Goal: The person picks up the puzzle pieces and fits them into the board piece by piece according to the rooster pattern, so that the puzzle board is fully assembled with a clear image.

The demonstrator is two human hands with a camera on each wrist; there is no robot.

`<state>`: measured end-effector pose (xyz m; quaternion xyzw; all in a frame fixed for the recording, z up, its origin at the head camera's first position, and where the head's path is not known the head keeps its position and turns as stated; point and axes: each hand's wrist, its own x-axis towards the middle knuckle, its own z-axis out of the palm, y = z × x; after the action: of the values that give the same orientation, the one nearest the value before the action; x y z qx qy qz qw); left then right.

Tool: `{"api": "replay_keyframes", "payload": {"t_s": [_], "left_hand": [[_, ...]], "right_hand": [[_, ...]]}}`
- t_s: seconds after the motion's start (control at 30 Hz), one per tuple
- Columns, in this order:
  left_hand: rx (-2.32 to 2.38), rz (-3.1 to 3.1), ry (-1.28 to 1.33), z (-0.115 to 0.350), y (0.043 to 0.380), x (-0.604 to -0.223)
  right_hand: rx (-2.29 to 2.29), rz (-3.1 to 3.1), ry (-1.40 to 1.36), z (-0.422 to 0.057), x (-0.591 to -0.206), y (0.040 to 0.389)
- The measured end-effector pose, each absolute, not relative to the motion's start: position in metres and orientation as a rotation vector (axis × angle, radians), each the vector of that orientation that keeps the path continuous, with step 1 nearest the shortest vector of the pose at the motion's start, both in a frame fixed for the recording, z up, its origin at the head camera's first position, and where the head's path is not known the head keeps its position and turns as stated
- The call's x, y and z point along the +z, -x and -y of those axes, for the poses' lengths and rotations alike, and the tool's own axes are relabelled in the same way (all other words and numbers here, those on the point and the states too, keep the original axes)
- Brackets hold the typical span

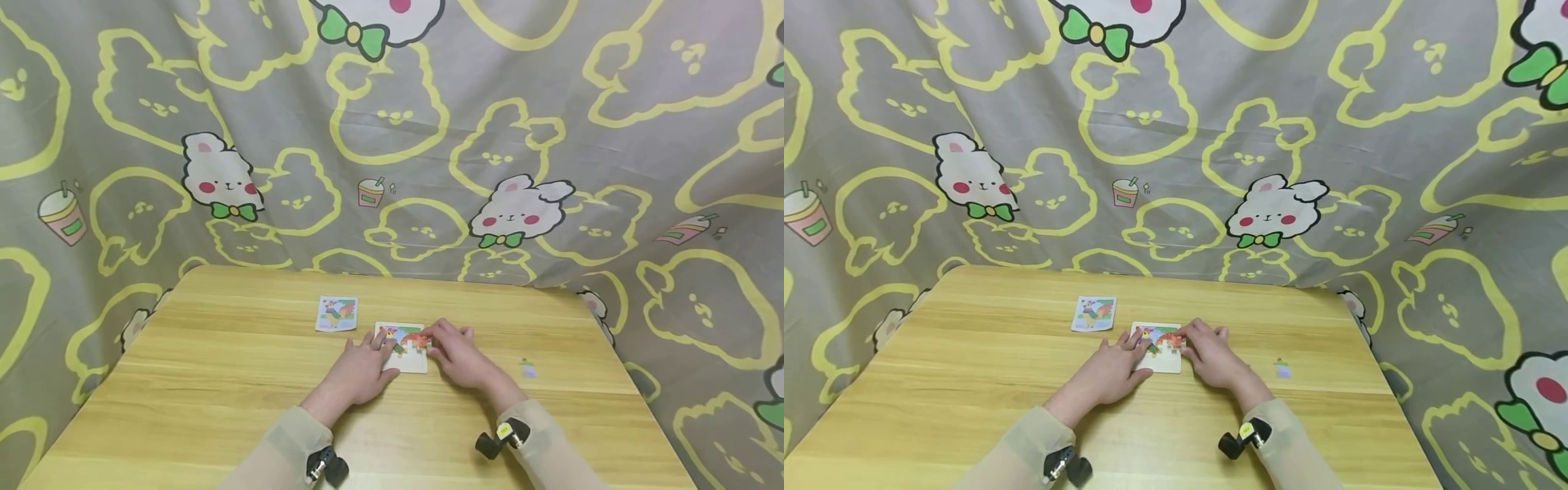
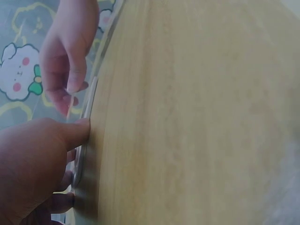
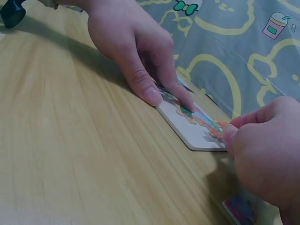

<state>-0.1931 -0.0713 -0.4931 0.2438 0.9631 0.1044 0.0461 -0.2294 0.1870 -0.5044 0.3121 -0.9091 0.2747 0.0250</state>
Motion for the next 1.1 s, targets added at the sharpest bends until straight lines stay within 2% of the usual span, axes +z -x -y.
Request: {"api": "replay_keyframes", "payload": {"t_s": [1.1], "left_hand": [[0.282, -2.965, -0.801, 0.058, 0.190, -0.493]], "right_hand": [[0.686, 2.774, -1.084, -0.174, -0.508, 0.233]]}}
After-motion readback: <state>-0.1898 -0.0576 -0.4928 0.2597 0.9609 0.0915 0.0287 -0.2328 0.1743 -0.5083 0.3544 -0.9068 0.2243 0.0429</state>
